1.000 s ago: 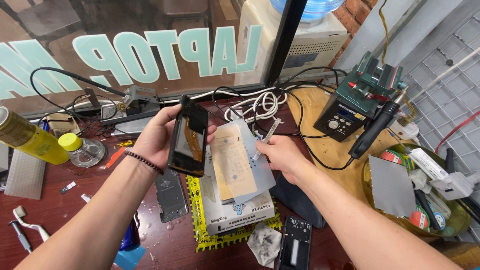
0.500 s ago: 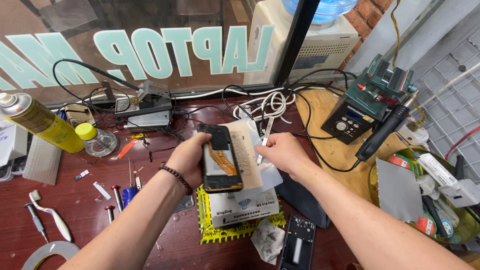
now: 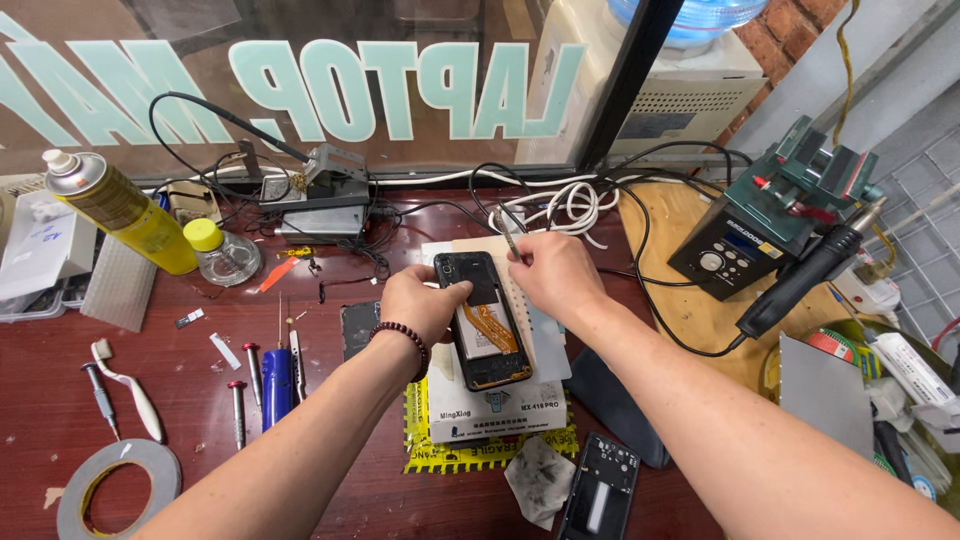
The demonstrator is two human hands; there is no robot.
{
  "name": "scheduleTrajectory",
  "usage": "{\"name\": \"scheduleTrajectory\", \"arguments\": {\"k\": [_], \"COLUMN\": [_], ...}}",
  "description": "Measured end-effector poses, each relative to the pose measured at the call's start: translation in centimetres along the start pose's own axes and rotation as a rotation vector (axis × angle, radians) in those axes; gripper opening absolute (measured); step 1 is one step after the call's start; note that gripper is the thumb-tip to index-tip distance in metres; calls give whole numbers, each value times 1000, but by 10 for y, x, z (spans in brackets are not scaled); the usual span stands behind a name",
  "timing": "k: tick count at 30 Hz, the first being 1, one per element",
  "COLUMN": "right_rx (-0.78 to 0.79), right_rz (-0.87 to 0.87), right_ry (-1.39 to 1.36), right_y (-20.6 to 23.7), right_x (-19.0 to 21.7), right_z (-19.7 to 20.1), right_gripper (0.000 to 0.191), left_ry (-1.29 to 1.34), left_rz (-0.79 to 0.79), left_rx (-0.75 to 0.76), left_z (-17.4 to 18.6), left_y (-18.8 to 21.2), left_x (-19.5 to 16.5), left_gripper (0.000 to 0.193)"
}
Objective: The person uses a screwdriver to remove screws from a smartphone chassis, then uses a metal prying tool to separate the screen from the frame. The person handles the phone and tools throughout the process.
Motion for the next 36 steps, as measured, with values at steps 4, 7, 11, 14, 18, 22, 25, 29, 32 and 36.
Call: {"name": "scheduleTrajectory", "arguments": {"k": [4, 7, 11, 14, 18, 22, 25, 29, 32, 36], "right_rx": [-14, 19, 332, 503, 543, 490, 359, 265, 244, 239], "right_rz": [-32, -93, -299, -349, -357, -239, -122, 27, 148, 154], "right_ry": [9, -126, -1092, -1518, -1631, -1541, -1369, -1153, -1045, -1053], "right_y": [3, 2, -12, -13, -7, 1, 7, 15, 19, 24], "right_x": [0, -8, -31, -40, -36, -18, -1, 16, 24, 22], "right_z": [-9, -12, -1, 5, 9, 18, 27, 42, 48, 50], "right_gripper": [14, 12, 10, 12, 11, 9, 8, 11, 12, 15], "left_ry": [71, 146, 184, 196, -349, -500, 181, 856, 875, 905], "left_rz": [12, -12, -36, -60, -77, -349, -261, -58, -46, -30], "left_rx": [18, 54, 55, 94, -112, -282, -22, 377, 424, 376], "left_z": [4, 12, 14, -1, -7, -8, -14, -9, -7, -9], "left_y": [-1, -4, -6, -8, -5, 4, 4, 11, 16, 18], "left_x": [5, 8, 8, 2, -8, -21, -34, -48, -51, -49], "left_gripper": [32, 30, 31, 32, 40, 35, 30, 22, 29, 41]}}
Point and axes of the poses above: each hand's wrist, its own y-axis away from the middle knuckle, its own z-axis out of the back of the hand, x = y × z, the point moved 1 cm from there along -y, towards the middle knuckle, and after that the axes turned 11 degrees about x, right-handed, at the moved point
